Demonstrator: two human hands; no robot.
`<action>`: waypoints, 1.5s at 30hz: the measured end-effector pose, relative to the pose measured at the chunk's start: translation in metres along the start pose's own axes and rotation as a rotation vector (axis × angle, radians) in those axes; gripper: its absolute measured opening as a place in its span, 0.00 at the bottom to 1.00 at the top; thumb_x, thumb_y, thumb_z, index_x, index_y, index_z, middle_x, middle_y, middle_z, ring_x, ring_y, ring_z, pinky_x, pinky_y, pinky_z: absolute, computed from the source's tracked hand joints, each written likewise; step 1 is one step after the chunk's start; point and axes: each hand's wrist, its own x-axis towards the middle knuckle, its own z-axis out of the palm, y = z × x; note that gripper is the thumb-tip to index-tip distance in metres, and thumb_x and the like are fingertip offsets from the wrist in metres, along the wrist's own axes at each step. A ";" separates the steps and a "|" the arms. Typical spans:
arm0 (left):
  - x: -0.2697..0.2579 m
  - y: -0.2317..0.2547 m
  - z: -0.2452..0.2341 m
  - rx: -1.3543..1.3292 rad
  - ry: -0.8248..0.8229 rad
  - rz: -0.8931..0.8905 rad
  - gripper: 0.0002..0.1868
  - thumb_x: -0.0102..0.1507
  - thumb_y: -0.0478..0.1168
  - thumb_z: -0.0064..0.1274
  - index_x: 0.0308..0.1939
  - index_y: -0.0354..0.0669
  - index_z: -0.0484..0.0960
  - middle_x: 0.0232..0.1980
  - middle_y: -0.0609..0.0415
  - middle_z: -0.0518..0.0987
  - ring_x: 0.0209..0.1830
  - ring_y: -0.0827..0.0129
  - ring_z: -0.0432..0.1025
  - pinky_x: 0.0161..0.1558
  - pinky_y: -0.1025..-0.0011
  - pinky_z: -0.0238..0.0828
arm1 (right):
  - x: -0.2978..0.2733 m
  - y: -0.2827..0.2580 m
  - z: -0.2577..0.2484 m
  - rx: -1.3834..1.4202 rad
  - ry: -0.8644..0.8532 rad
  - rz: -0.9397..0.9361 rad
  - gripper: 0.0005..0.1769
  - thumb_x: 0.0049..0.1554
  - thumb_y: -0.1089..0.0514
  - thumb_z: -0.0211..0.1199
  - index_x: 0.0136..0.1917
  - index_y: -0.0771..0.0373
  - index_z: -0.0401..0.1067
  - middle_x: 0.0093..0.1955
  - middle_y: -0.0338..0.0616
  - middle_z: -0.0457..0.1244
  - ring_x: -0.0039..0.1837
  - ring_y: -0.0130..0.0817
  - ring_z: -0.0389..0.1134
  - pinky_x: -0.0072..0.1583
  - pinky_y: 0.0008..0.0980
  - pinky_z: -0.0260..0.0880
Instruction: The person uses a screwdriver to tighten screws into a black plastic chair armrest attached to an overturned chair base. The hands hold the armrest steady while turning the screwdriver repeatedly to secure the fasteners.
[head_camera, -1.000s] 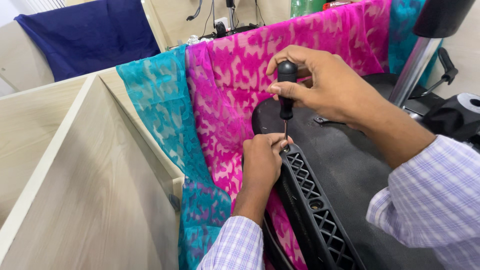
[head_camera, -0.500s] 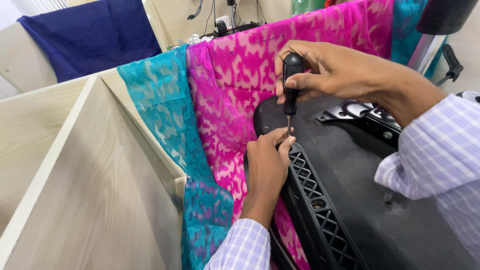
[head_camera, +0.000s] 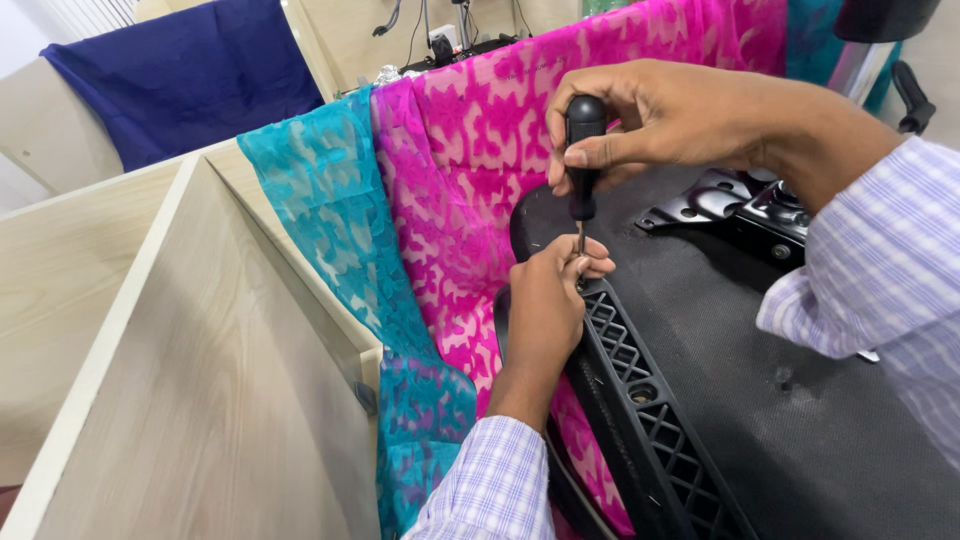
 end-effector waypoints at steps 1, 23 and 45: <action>0.002 0.000 0.000 0.032 -0.019 -0.026 0.10 0.69 0.27 0.43 0.44 0.33 0.81 0.39 0.48 0.87 0.41 0.67 0.84 0.47 0.73 0.79 | -0.002 0.000 0.003 -0.022 0.056 0.023 0.12 0.57 0.53 0.61 0.51 0.60 0.70 0.49 0.39 0.72 0.55 0.31 0.75 0.57 0.35 0.78; -0.011 0.009 0.011 0.031 0.142 0.033 0.10 0.68 0.25 0.42 0.45 0.31 0.80 0.40 0.45 0.86 0.44 0.64 0.84 0.46 0.71 0.80 | 0.013 0.039 0.066 0.653 0.481 -0.427 0.18 0.76 0.46 0.45 0.46 0.57 0.58 0.42 0.36 0.54 0.47 0.26 0.60 0.55 0.31 0.69; -0.005 0.006 0.005 0.037 0.033 0.005 0.10 0.69 0.26 0.42 0.45 0.33 0.81 0.40 0.46 0.87 0.44 0.65 0.84 0.45 0.73 0.80 | 0.008 0.059 0.051 0.745 0.437 -0.353 0.24 0.73 0.35 0.39 0.47 0.56 0.54 0.41 0.42 0.56 0.44 0.29 0.60 0.48 0.30 0.68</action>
